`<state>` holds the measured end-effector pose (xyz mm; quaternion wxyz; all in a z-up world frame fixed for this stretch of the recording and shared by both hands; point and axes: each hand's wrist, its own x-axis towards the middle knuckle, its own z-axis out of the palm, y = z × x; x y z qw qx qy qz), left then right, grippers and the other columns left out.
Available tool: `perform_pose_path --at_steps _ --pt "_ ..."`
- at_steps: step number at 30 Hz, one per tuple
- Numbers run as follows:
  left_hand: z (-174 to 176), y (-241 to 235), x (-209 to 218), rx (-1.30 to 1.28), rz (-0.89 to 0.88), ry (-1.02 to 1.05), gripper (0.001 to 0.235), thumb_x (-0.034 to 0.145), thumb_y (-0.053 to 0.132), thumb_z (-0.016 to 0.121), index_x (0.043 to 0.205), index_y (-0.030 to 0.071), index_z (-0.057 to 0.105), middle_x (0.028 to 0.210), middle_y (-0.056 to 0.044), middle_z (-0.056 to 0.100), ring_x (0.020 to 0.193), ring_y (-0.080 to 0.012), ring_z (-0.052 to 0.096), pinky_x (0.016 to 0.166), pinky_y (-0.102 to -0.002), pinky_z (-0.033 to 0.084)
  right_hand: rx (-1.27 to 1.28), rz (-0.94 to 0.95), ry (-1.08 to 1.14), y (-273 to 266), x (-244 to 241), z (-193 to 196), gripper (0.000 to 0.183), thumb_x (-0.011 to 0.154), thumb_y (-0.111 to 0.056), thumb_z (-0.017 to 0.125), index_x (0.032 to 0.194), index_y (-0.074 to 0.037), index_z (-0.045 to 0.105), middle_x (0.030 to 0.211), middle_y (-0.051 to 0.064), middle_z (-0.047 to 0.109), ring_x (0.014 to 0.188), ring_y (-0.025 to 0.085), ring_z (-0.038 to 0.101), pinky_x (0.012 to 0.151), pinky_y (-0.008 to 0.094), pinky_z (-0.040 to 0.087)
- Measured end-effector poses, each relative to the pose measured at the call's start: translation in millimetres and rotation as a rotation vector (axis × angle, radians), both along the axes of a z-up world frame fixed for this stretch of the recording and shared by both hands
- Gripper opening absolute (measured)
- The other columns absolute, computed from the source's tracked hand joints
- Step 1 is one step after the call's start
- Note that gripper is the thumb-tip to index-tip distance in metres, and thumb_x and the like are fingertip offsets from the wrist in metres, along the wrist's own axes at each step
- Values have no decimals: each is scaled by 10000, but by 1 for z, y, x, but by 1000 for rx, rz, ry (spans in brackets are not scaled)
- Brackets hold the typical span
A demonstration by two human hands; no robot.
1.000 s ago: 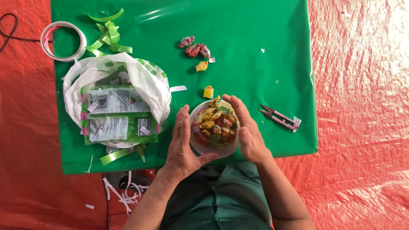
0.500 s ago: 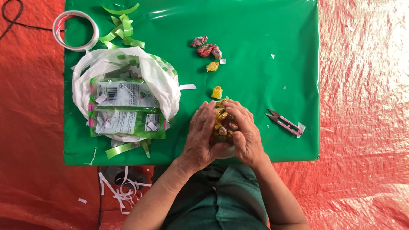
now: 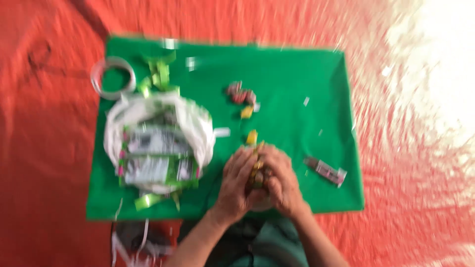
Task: The person assembles a decorative ball by pressing individually wrapped candies together on a plate. They then apply a strip of white tape around the top of the candy ball to secure it.
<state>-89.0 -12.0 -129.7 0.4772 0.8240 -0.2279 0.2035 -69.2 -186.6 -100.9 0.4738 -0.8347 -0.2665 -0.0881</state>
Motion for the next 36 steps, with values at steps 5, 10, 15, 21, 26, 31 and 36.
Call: perform_pose_path --at_steps 5,10,15,21,26,31,36 --pt "2 -2 1 -11 -6 25 694 1053 582 437 1524 72 425 1587 -190 451 1516 -436 384 1230 -542 332 36 17 29 7 4 21 659 1091 -598 223 1299 -83 578 1407 147 605 1424 378 508 1182 518 314" --pt "-1 -3 1 -14 5 43 680 1038 574 474 1509 83 439 1578 -179 465 1518 -428 378 1237 -530 321 25 2 25 7 3 17 639 1091 -598 222 1292 -107 578 1411 125 609 1438 363 496 1182 504 314" --pt "-1 -3 0 -15 -2 23 621 1060 504 499 1517 89 429 1577 -186 468 1518 -433 383 1239 -542 317 7 5 18 7 2 16 607 1091 -584 230 1299 -121 563 1413 126 599 1451 359 474 1192 508 302" --pt "2 -1 -2 -16 -15 27 653 1039 523 527 1520 96 418 1581 -180 457 1521 -437 374 1246 -541 321 -5 3 38 8 0 20 640 1079 -610 211 1288 -123 569 1417 125 592 1448 365 470 1184 501 294" --pt "12 1 0 -8 -52 62 704 1043 552 489 1539 64 387 1591 -197 441 1527 -428 363 1257 -548 303 -2 22 154 -2 -1 17 691 1063 -632 218 1446 -130 500 1556 161 459 1487 360 376 1188 521 273" --pt "6 3 2 -24 -85 139 789 1036 574 501 1598 66 279 1617 -223 401 1545 -483 309 1246 -582 292 34 50 231 -14 2 6 849 1032 -729 176 1543 -88 399 1638 174 353 1543 390 260 1231 571 211" --pt "-8 4 2 -44 -36 105 1002 869 672 678 1590 51 362 1601 -231 404 1476 -512 345 1221 -583 281 303 108 164 -12 3 4 924 1016 -704 169 1600 -3 311 1626 182 388 1547 363 254 1259 482 126"
